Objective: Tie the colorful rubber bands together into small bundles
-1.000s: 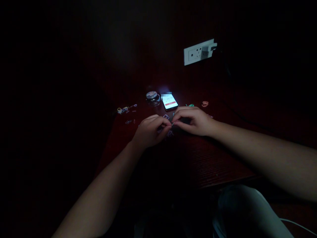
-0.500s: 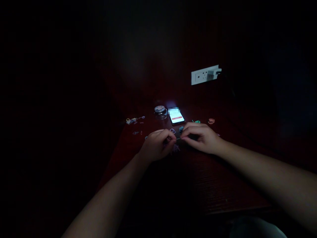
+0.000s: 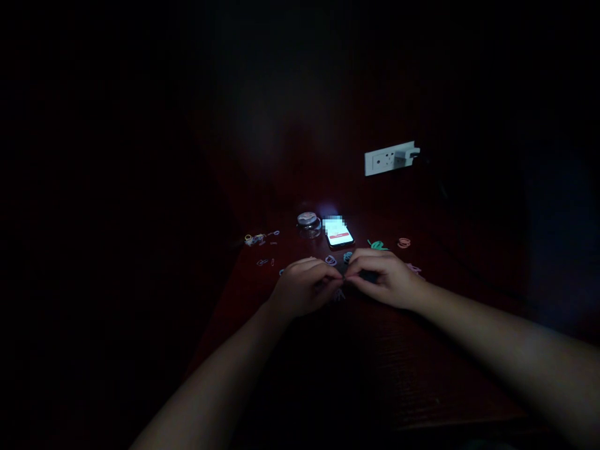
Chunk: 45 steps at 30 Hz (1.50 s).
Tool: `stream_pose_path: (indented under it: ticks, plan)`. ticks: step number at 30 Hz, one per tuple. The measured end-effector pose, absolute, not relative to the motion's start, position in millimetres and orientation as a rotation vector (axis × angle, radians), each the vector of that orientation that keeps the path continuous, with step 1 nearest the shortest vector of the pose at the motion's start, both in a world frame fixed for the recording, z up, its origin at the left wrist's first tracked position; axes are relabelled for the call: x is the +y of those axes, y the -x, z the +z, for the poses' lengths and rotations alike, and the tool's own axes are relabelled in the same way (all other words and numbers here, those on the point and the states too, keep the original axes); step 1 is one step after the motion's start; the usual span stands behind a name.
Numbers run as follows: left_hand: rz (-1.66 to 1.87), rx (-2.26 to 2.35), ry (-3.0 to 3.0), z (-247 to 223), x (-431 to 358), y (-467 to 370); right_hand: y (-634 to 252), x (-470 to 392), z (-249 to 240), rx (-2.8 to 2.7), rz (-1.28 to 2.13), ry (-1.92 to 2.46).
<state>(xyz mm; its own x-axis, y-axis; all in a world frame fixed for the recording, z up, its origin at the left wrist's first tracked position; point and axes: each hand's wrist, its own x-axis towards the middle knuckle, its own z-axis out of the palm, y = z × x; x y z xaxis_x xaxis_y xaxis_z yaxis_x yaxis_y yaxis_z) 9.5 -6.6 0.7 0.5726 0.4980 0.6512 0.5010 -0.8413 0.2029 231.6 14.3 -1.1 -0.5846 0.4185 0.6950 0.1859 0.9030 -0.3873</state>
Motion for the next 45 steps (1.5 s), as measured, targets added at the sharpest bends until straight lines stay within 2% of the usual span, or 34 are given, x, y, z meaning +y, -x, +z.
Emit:
stream_pose_path:
  ticks: [23, 35, 41, 45]
  plan:
    - [-1.153, -0.896, 2.731, 0, -9, -6, -228, 9, -3, -2.205, 0.336, 0.451]
    - [-1.043, -0.924, 2.750, 1, -12, -3, -227, 7, -3, -2.251, 0.305, 0.509]
    - [-0.944, -1.059, 2.715, -1, -31, -3, -226, 9, -7, -2.312, 0.299, 0.453]
    - [-1.006, -1.169, 2.655, -5, -51, -7, -222, 8, -8, -2.336, 0.336, 0.411]
